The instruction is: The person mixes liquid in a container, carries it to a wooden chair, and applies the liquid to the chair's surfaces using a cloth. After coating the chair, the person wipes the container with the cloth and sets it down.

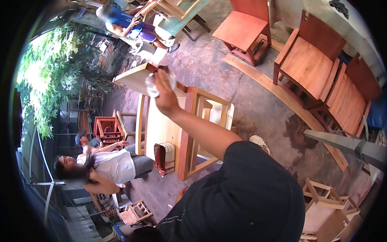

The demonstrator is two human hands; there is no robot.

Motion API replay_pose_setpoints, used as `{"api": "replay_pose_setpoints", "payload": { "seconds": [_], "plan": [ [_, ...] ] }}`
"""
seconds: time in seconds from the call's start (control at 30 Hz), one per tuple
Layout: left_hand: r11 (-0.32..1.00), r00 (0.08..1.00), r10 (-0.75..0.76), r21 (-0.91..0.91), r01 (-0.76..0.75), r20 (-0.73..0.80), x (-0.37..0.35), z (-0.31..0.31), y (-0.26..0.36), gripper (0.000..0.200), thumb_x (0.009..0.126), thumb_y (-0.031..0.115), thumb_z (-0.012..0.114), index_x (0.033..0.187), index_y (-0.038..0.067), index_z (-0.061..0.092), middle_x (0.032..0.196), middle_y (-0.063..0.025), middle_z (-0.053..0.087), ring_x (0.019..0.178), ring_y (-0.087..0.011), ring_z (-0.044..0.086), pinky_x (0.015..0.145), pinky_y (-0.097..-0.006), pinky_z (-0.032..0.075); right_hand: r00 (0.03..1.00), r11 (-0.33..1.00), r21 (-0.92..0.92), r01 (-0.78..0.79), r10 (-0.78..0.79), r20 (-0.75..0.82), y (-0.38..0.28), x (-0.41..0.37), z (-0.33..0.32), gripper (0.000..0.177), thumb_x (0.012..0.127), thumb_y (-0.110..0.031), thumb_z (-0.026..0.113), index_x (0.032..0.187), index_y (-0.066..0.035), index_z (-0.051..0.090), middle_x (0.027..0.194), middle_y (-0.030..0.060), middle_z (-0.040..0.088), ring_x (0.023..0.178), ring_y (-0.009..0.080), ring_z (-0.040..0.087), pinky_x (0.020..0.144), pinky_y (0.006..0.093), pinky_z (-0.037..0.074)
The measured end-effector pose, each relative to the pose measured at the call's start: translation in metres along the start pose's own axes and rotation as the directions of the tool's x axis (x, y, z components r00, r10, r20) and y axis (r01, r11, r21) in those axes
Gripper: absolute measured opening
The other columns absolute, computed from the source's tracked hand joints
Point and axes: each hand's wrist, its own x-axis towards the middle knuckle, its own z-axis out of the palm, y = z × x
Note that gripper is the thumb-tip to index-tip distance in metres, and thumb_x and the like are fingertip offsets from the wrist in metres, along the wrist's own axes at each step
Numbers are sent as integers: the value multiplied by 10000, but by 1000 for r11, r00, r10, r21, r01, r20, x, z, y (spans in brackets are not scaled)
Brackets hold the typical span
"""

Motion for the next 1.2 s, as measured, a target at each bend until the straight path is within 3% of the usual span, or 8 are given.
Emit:
{"api": "replay_pose_setpoints", "payload": {
  "seconds": [0.27,0.33,0.43,0.6,0.83,0.93,1.1,1.2],
  "plan": [
    [997,997,-63,-50,61,-38,3,-16,-43,427,916,184,570,1273,-30,474,1139,-181,594,976,-217,598,837,-309,482,987,985,-74,153,-156,-37,-2,-7,-1,433,821,23,525,1248,75,473,1406,237,358,1332,365,325,1096,385,278],
    [993,999,45,-109,-42,31,-6,-18,-50,417,921,170,559,1275,-31,471,1134,-181,594,968,-217,599,827,-306,486,985,985,-35,166,-168,-47,5,-13,-4,371,810,16,560,1177,68,532,1328,220,430,1280,369,385,1079,382,301],
    [957,1000,12,-291,-5,21,26,-33,-126,405,924,156,550,1275,-29,471,1125,-183,592,949,-211,600,807,-302,492,972,969,-114,218,-226,-65,9,-11,-13,423,751,28,584,1173,35,557,1255,197,463,1196,358,438,1012,394,349],
    [993,999,34,-117,-33,9,1,-27,-91,403,923,152,548,1279,-21,471,1130,-187,589,952,-210,600,802,-297,493,982,968,-232,95,-129,-136,14,-18,-15,419,753,17,596,1171,18,572,1182,170,515,1076,327,490,935,375,377],
    [998,1000,7,63,-6,-23,-28,-8,-32,414,924,158,546,1280,-34,461,1131,-193,591,969,-211,597,811,-296,489,985,997,-54,57,-65,-158,5,-6,-10,464,801,49,499,1264,22,493,1245,219,528,1187,373,482,1000,384,372],
    [994,1000,0,-110,0,3,-13,-10,-70,418,922,164,553,1278,-37,462,1133,-196,593,979,-214,594,816,-297,486,978,994,14,107,-103,-181,-15,23,-1,478,795,69,480,1273,38,473,1249,246,525,1194,381,487,992,378,384],
    [999,999,-1,-32,2,35,-20,-3,-48,401,920,166,561,1254,-41,478,1057,-163,611,904,-179,593,765,-280,487,968,977,-28,210,-212,-136,-16,22,-5,521,784,67,465,1302,60,414,1314,272,458,1241,375,442,1013,385,372],
    [992,996,-67,-101,73,61,-17,-1,-28,383,918,157,561,1237,-42,487,998,-132,615,838,-152,584,721,-267,486,993,995,-100,24,-35,-109,23,-29,-7,502,818,46,458,1317,38,400,1327,288,429,1254,376,423,1011,381,376]
  ]
}}
